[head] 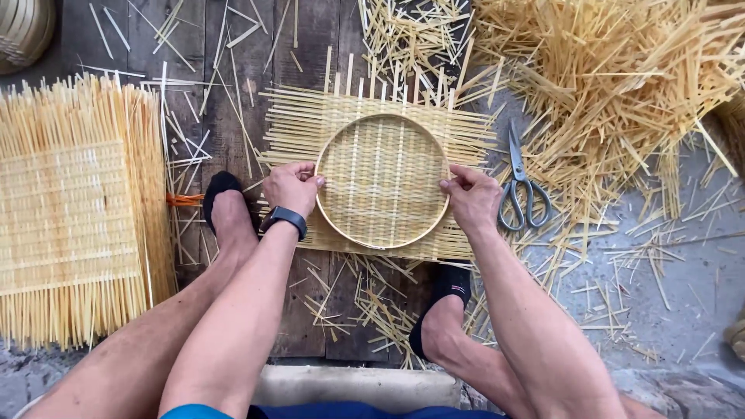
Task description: The person weaves bamboo strips into a flat mat, then uses a wooden mold and a bamboo hoop to shape and trim it into a circular steamer base with scissors.
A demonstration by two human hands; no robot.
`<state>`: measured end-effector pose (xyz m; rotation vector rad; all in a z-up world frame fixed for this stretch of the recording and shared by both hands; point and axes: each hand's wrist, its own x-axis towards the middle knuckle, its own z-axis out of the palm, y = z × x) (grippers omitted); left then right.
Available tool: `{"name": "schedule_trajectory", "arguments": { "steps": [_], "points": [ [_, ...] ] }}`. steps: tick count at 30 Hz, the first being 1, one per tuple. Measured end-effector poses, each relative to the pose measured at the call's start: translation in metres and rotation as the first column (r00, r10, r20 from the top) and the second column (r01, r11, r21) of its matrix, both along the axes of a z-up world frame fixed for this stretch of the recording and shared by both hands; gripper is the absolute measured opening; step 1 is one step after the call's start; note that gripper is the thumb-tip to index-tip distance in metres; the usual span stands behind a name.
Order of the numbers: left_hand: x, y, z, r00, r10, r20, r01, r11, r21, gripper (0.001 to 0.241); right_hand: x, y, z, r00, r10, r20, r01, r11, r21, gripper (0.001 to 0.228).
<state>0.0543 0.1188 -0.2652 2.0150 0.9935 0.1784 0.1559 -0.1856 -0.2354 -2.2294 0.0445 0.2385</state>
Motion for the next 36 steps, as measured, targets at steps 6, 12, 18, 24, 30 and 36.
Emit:
{"name": "schedule_trajectory", "arguments": {
  "steps": [6, 12, 18, 24, 30, 36],
  "points": [
    [-0.004, 0.007, -0.028, 0.994, 0.057, 0.095, -0.044, 0.99, -0.137, 0.028, -0.007, 0.0, -0.003, 0.987, 0.032, 0.159, -0.016, 0.995, -0.103, 0.034],
    [-0.001, 0.02, -0.012, 0.998, 0.061, 0.024, -0.05, 0.951, -0.305, 0.027, 0.003, 0.002, -0.006, 0.974, 0.011, 0.227, 0.031, 0.983, -0.179, 0.021],
    [-0.011, 0.018, -0.031, 0.995, 0.052, -0.09, -0.078, 0.947, -0.312, 0.025, -0.005, 0.003, -0.006, 0.993, 0.015, 0.117, 0.015, 0.968, -0.25, 0.022],
    [0.01, 0.043, -0.071, 0.995, -0.065, 0.07, 0.086, 0.934, -0.347, 0.022, 0.012, 0.0, -0.014, 0.995, -0.013, 0.102, 0.042, 0.957, -0.286, 0.029],
    [0.005, 0.023, -0.018, 0.987, -0.001, -0.158, -0.06, 0.924, -0.377, 0.02, 0.007, 0.0, -0.004, 0.993, -0.1, -0.069, 0.082, 0.971, -0.225, 0.031],
    [0.017, 0.033, -0.058, 0.981, -0.033, -0.19, 0.02, 0.997, -0.07, 0.022, 0.021, -0.01, -0.022, 0.997, -0.04, -0.058, 0.033, 0.992, -0.123, 0.026]
  ]
}}
